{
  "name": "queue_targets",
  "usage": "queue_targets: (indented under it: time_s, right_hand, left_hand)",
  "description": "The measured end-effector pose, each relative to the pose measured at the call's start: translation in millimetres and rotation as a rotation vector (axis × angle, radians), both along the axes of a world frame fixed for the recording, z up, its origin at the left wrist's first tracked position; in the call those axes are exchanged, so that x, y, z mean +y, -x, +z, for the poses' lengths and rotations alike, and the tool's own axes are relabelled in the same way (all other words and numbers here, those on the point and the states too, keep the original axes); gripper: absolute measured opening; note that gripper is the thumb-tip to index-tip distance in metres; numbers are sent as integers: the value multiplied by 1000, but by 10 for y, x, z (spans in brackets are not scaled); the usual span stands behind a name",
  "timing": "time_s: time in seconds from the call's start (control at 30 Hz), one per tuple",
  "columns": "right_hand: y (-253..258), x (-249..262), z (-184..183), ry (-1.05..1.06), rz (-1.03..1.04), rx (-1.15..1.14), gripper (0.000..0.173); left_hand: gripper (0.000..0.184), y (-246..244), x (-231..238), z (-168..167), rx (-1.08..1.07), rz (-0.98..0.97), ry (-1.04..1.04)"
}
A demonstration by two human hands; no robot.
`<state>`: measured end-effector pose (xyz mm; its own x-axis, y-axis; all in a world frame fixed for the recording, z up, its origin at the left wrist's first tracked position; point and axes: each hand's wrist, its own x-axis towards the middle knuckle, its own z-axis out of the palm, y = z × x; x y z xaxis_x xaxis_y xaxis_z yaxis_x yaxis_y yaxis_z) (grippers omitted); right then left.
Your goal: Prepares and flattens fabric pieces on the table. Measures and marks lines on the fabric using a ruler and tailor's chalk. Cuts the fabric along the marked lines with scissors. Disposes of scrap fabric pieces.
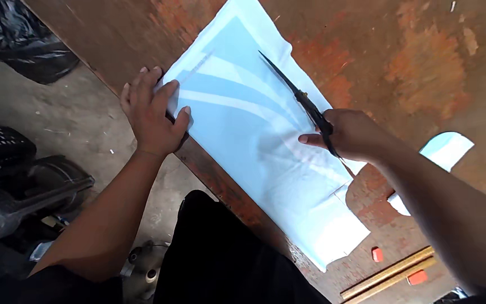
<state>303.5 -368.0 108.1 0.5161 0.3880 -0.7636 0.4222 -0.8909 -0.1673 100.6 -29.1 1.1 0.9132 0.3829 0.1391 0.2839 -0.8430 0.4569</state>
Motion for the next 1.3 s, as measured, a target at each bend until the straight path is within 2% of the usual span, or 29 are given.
queue_targets:
  time_s: [0.13, 0.37, 0.53, 0.73, 0.9, 1.03, 1.13, 1.23, 1.3]
  right_hand:
    - [-26, 56, -28, 16, -4, -59, 47]
    - [-112, 378, 20, -4, 9, -25, 59]
    - [-175, 440, -23, -51, 29, -88, 51]
    - [-283, 745, 48, -22, 6, -17, 60]
    - [-332, 783, -49, -69, -6, -67, 52]
    - [-414, 895, 4, -16, -16, -1, 55]
    - [-445, 1019, -25, -13, -5, -35, 56]
    - [-498, 979, -86, -93, -72, -54, 53]
    - [-411, 904, 3, -122, -171, -1, 50]
  left_hand:
    - [49, -1, -1, -16, -17, 6, -11]
    - [50, 5, 2, -25, -21, 2, -9]
    - [48, 7, 4, -30, -43, 4, -2]
    - [47, 1, -4, -21, -41, 13, 5]
    - [48, 1, -5, -18, -30, 13, 13]
    - [47, 4, -5, -24, -43, 14, 12]
    - [48, 5, -7, -26, -41, 9, 25]
    - [47, -13, 7, -10, -44, 16, 28]
    - [49, 8, 8, -7, -33, 15, 38]
